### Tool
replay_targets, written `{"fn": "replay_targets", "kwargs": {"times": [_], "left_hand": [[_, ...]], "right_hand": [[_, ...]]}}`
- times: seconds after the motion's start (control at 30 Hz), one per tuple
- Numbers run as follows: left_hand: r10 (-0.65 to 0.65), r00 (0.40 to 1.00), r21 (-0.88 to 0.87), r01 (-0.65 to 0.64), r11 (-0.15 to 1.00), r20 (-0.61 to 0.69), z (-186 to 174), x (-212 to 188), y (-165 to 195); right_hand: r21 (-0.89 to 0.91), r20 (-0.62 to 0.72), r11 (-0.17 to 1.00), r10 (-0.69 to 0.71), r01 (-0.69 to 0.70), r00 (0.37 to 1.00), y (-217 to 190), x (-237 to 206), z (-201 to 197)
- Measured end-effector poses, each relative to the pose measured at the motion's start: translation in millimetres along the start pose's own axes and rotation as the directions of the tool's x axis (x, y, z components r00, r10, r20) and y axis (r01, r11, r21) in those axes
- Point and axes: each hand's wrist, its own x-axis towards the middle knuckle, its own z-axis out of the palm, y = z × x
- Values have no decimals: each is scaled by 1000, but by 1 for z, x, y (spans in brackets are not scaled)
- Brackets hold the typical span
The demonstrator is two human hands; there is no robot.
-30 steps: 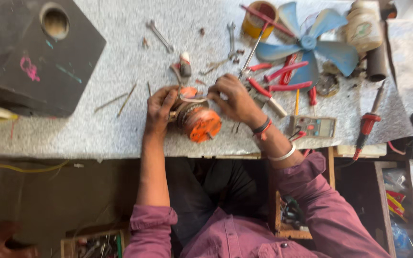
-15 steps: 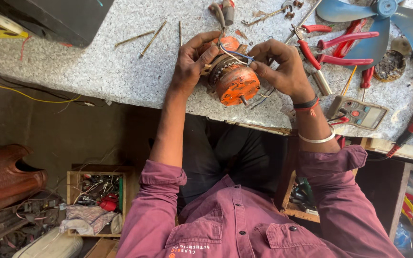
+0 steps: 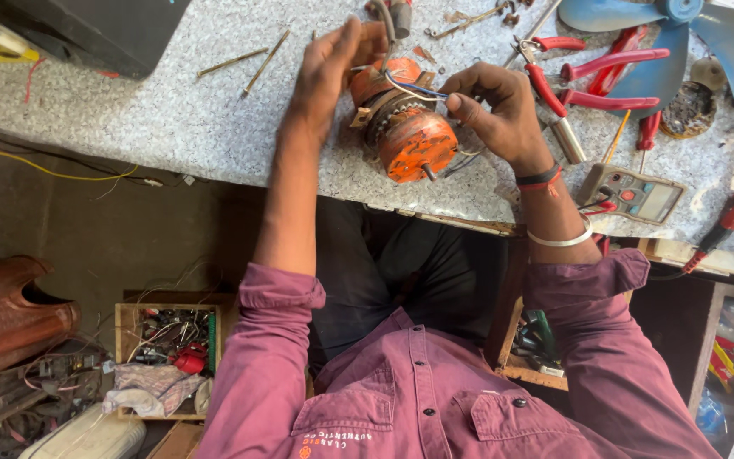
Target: The person works on an orange electrical motor at a cluttered workbench. They strip wire insulation, twist wires together, and wrap connections with red tape while handling pliers and a multimeter nearby.
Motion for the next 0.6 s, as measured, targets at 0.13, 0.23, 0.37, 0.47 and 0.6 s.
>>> {"fn": "replay_targets", "kwargs": {"times": [0.13, 0.23, 0.37, 0.47, 0.6], "left_hand": [[-276, 950, 113, 293, 949, -143, -4, 40, -11], [-312, 926, 142, 345, 928, -210, -5, 59, -21], [-187, 965, -11, 188, 982, -186, -7, 69, -30], [-71, 993, -180, 53, 982, -94, 0, 74, -35], [4, 999, -106, 0, 994, 33, 5, 78, -36]], "right_hand": [[32, -26, 998, -60, 61, 998, 5, -1, -1], [74, -89, 997, -27, 34, 996, 9, -1, 0], [46, -261, 999, 11, 2, 965, 16, 13, 5], [-128, -334, 989, -115, 75, 936, 21, 39, 7], [41, -234, 990, -123, 136, 964, 30, 86, 14]]}}
